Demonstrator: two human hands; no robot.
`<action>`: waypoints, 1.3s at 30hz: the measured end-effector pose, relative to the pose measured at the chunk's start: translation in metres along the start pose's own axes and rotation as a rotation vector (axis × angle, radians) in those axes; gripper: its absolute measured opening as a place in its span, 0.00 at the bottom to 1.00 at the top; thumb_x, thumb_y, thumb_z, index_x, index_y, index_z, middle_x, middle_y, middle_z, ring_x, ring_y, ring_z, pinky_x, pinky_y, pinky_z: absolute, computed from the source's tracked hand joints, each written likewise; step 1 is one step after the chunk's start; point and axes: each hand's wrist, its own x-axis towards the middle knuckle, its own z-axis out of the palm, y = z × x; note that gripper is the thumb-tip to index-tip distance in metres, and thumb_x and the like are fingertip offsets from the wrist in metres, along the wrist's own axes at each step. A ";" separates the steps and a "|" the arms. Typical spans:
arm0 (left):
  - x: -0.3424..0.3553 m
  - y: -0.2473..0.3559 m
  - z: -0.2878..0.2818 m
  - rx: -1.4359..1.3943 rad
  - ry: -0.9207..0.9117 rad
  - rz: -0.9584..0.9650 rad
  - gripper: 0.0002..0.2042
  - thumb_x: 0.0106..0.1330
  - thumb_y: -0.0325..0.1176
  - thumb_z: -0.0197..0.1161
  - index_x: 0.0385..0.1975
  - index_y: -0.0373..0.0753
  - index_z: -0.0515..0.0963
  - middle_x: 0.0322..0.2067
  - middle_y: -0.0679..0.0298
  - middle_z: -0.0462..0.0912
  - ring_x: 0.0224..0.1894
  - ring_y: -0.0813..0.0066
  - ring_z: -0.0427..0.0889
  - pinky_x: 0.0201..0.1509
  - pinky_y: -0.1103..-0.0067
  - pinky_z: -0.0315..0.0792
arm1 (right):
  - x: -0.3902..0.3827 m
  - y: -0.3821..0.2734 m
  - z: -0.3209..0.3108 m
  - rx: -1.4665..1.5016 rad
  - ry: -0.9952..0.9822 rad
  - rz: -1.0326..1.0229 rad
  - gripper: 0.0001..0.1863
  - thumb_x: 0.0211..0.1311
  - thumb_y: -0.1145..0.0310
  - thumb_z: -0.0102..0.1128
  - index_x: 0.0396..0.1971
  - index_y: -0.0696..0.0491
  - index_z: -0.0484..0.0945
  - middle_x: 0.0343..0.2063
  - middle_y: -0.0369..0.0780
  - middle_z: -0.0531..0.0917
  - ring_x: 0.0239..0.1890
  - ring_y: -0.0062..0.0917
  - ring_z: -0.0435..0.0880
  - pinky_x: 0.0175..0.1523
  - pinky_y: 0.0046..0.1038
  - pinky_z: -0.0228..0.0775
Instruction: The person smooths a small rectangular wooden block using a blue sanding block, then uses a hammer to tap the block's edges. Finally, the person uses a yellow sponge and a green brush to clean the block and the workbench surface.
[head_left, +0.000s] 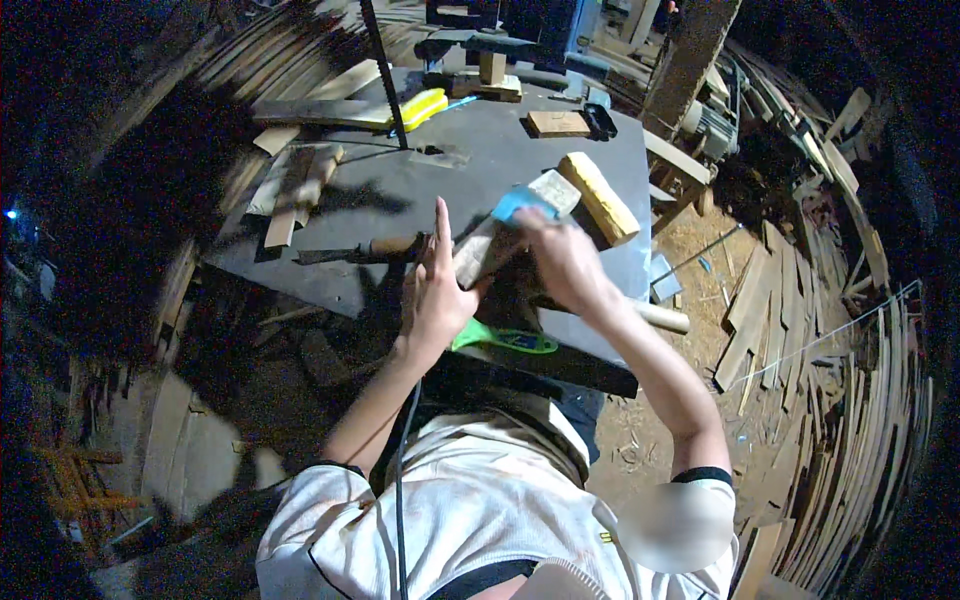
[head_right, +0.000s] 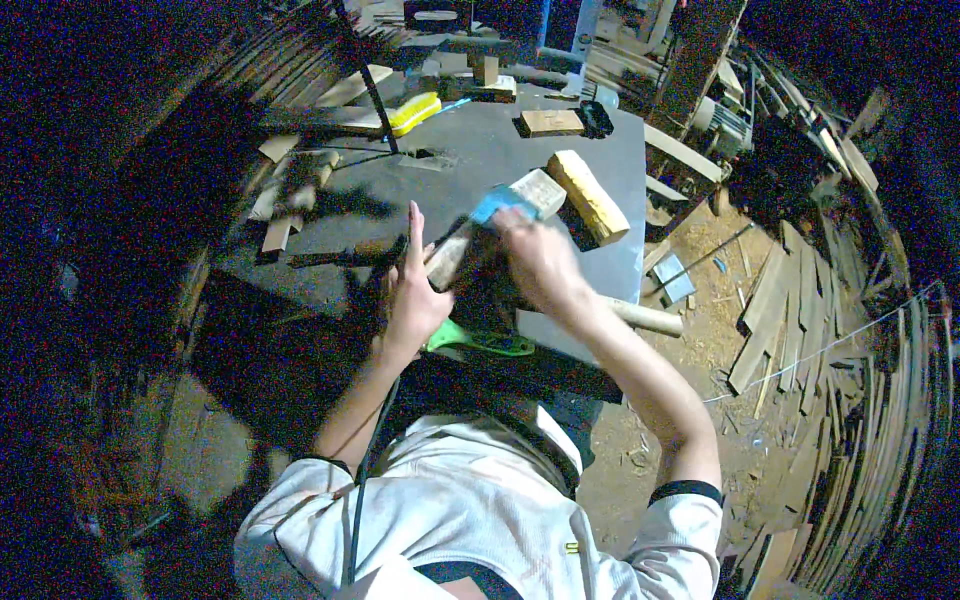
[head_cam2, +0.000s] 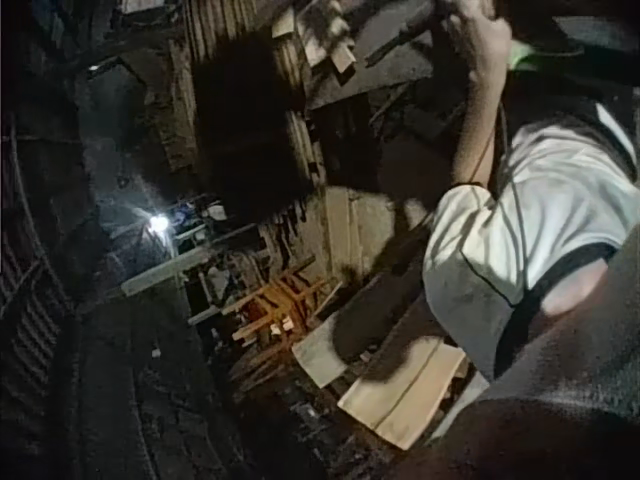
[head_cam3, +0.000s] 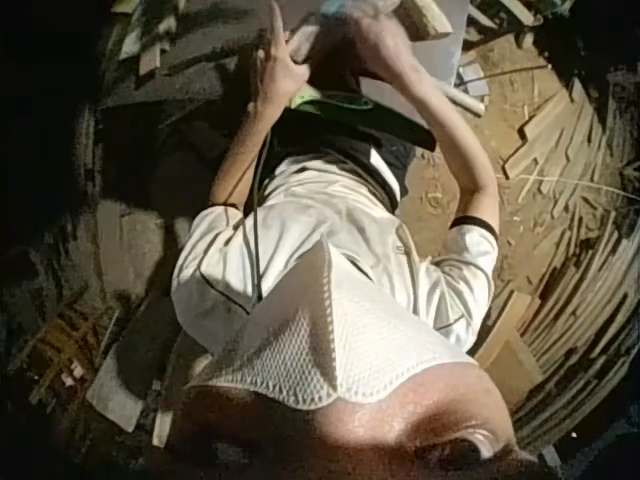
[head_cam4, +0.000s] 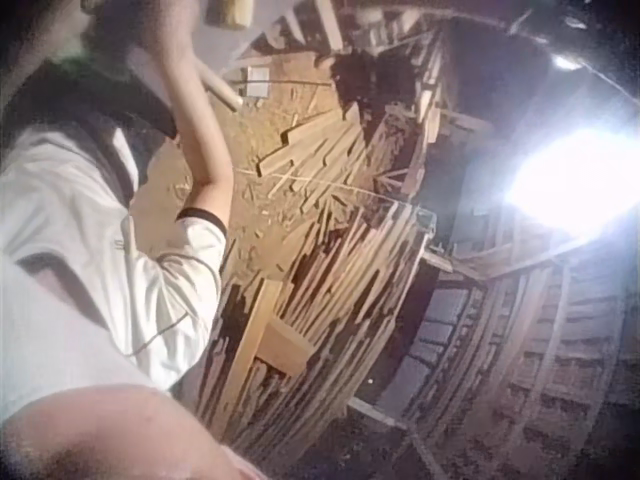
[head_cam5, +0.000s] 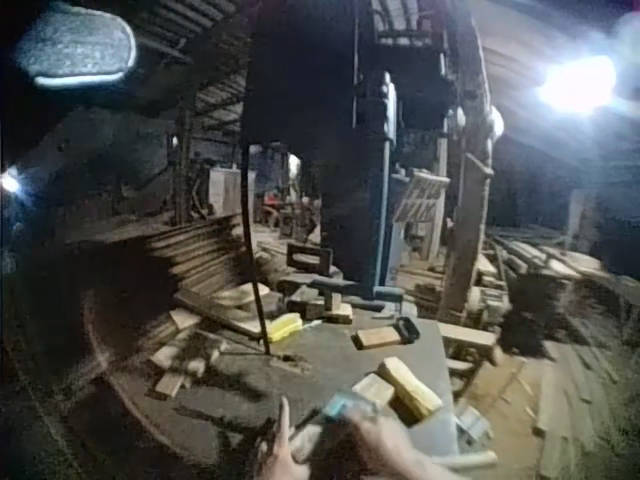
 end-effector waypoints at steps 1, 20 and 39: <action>-0.001 -0.007 0.007 -0.030 0.029 0.046 0.59 0.46 0.25 0.74 0.76 0.50 0.38 0.68 0.49 0.65 0.55 0.50 0.80 0.56 0.62 0.75 | 0.004 0.022 0.013 0.070 0.199 -0.115 0.22 0.58 0.81 0.46 0.54 0.55 0.72 0.57 0.50 0.77 0.48 0.45 0.84 0.48 0.43 0.81; 0.000 -0.007 0.008 -0.069 -0.063 0.038 0.59 0.49 0.26 0.73 0.76 0.49 0.35 0.73 0.48 0.54 0.59 0.50 0.78 0.60 0.62 0.72 | 0.011 0.036 0.023 -0.024 0.096 -0.007 0.32 0.49 0.78 0.60 0.60 0.53 0.69 0.63 0.43 0.74 0.62 0.35 0.76 0.49 0.37 0.83; -0.001 0.004 0.012 -0.152 -0.067 -0.012 0.59 0.51 0.22 0.69 0.76 0.52 0.31 0.74 0.51 0.52 0.63 0.48 0.74 0.68 0.51 0.59 | 0.033 0.040 0.016 -0.083 0.396 -0.032 0.18 0.49 0.79 0.62 0.44 0.59 0.73 0.43 0.49 0.80 0.44 0.43 0.84 0.41 0.37 0.82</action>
